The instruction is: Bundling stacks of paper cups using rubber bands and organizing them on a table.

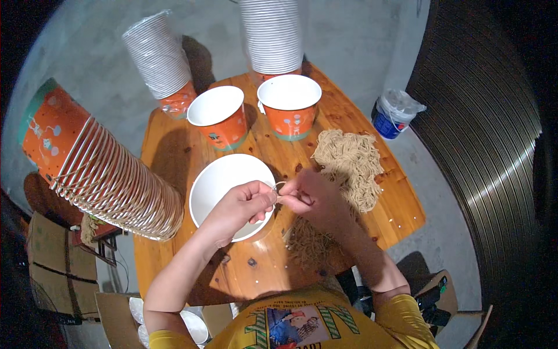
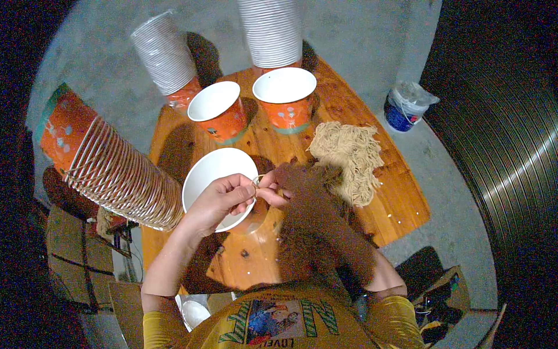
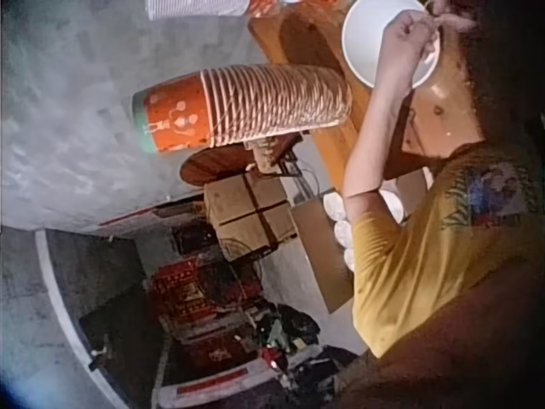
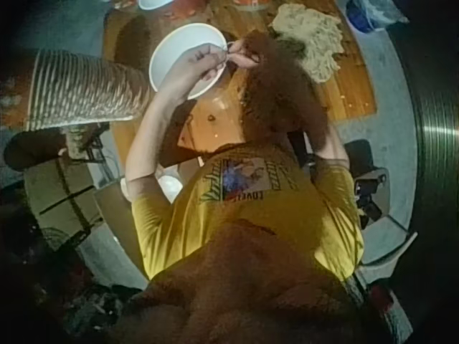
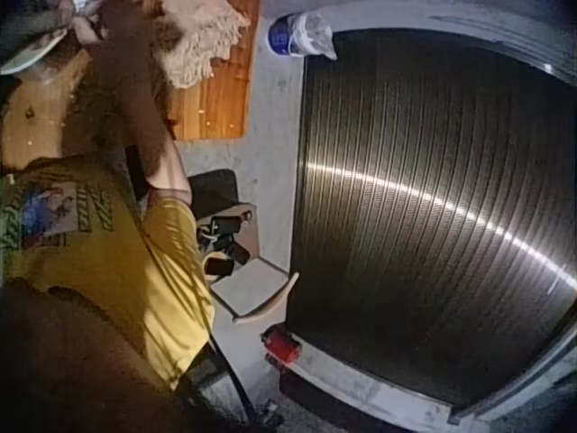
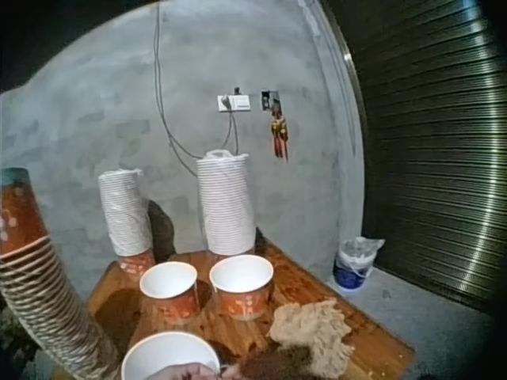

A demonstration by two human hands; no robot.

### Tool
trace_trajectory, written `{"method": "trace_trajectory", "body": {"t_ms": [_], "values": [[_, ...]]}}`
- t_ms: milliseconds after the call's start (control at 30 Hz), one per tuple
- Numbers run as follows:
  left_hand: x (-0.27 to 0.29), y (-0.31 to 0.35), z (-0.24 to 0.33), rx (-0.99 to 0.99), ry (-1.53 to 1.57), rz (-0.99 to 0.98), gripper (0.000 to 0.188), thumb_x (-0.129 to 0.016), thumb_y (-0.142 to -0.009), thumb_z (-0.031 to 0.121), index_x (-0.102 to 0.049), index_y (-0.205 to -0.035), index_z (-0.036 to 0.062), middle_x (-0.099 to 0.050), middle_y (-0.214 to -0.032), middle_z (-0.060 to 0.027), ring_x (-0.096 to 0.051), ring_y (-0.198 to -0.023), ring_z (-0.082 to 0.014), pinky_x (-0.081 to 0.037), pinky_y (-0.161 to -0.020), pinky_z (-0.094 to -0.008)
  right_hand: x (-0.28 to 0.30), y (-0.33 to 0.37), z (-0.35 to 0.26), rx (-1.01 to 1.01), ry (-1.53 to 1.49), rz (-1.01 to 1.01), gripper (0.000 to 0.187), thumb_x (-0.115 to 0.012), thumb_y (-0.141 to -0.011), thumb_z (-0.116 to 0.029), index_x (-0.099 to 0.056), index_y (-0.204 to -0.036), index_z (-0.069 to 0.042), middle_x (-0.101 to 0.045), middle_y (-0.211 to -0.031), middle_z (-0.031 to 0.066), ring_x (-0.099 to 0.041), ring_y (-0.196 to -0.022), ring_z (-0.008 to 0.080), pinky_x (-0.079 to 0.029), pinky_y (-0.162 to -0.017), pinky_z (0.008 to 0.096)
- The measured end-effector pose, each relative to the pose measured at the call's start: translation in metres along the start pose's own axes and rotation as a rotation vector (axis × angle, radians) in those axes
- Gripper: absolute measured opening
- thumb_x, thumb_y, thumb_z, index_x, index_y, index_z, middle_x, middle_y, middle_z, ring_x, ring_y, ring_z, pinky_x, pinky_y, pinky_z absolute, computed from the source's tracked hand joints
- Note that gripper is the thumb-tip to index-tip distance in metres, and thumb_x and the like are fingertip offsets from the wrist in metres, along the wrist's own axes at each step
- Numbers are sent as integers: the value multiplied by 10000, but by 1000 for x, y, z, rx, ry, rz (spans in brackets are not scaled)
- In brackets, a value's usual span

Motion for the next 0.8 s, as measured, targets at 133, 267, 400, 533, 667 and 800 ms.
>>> {"method": "trace_trajectory", "body": {"t_ms": [133,267,400,533,667,800], "values": [[1,0,0,-12,-1,3,159,-578,-904,232,-574,-892,73,-559,-752,44,-478,-603,-16,-362,-532,-158,-2,1,-16,-19,178,-4,90,-673,-752,-51,-585,-770,-51,-515,-664,-10,-459,-560,63,-372,-500,245],[1,2,2,34,97,-14,142,-599,-882,189,-579,-906,51,-556,-780,27,-496,-652,-29,-374,-555,-166,-18,14,-19,-116,-6,53,79,-674,-752,-56,-597,-766,-64,-503,-643,19,-481,-549,106,-382,-499,258],[5,2,4,122,185,-35,120,-604,-874,153,-573,-926,49,-574,-806,18,-528,-682,-41,-411,-588,-164,-26,17,-19,-15,-19,98,55,-664,-766,-59,-613,-779,-71,-483,-627,0,-464,-547,89,-380,-497,250],[4,3,5,144,249,-29,110,-591,-870,88,-561,-963,40,-585,-832,-12,-550,-678,-55,-457,-590,-166,-27,18,-16,156,94,103,23,-639,-803,-72,-621,-804,-57,-504,-630,-31,-454,-533,53,-368,-476,242],[11,1,1,55,167,-69,147,-587,-848,33,-548,-990,31,-588,-859,-28,-555,-701,-74,-480,-645,-195,-23,22,-11,-101,-174,17,77,-581,-852,-108,-606,-908,-60,-546,-666,-18,-489,-547,68,-386,-475,241],[6,4,3,-22,-41,-29,170,-577,-832,7,-538,-997,27,-575,-846,-11,-537,-745,-90,-461,-729,-229,-15,25,8,-385,-456,74,192,-503,-897,-152,-534,-1072,-78,-544,-710,-12,-491,-588,61,-403,-498,222]]}}
Point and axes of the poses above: each hand's wrist, its own y-axis away from the middle knuckle, its own x-axis out of the back of the hand, z = x × y, the point moved 2 cm from there along -y, towards the middle knuckle
